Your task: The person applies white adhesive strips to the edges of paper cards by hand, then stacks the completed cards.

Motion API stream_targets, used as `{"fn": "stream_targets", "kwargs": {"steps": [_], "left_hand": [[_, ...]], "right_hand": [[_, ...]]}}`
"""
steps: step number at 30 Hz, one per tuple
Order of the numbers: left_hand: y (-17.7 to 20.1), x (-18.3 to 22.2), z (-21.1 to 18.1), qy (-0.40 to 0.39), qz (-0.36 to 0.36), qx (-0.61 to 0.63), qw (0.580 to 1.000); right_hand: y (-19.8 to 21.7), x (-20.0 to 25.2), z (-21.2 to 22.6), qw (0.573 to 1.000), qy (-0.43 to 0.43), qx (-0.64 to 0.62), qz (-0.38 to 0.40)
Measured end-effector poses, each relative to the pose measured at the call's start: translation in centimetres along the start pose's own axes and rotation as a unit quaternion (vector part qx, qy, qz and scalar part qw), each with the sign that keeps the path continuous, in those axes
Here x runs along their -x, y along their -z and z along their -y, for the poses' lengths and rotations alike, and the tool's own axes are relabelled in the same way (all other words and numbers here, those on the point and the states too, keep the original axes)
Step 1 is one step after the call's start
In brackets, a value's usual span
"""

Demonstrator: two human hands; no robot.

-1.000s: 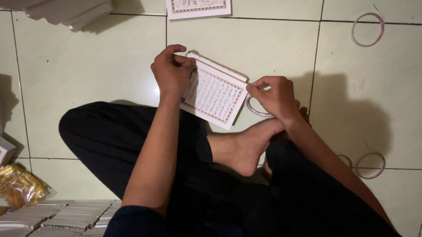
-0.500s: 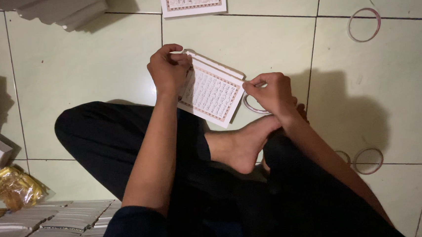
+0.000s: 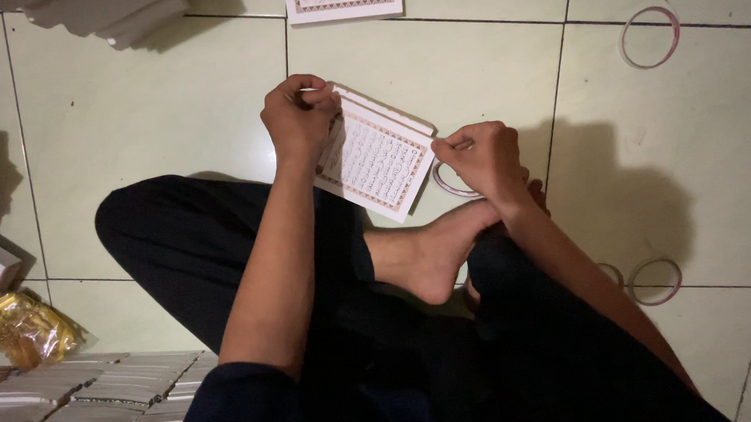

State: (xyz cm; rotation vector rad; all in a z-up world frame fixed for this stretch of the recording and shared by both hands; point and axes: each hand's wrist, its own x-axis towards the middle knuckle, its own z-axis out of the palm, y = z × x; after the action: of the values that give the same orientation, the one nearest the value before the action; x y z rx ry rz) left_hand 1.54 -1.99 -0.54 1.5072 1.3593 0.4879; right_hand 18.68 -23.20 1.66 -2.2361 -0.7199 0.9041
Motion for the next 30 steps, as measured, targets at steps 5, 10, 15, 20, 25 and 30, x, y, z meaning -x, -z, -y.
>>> {"fn": "stream_targets", "kwargs": {"steps": [5,10,15,20,25,30], "left_hand": [[-0.2,0.9,-0.8,-0.055,-0.006,-0.055,0.997],[-1.1,2.4,-0.2,-0.212,-0.030,-0.172,0.961],[-2.9,3.7,2.4,-0.325,-0.070,-0.297,0.895],[-2.1,9.0,-2.2,-0.197,0.027,-0.443,0.874],[-3.0,10.1,-3.1,-0.139,0.078,-0.423,0.892],[-3.3,9.8,-2.7,-0.117,0.095,-0.428,0.891]], "right_hand": [[0.0,0.1,0.1,1.000,0.006,0.012,0.007],[-0.2,-0.6,-0.1,0.999,0.010,0.029,0.010],[0.2,-0.2,0.9,0.998,-0.006,0.059,0.009],[1.0,-0.3,0.5,0.996,-0.007,0.085,0.019],[0.6,0.8,-0.1,0.998,0.038,0.041,0.007],[0.0,-0.2,-3.1,0.995,0.095,-0.001,0.013]]}}
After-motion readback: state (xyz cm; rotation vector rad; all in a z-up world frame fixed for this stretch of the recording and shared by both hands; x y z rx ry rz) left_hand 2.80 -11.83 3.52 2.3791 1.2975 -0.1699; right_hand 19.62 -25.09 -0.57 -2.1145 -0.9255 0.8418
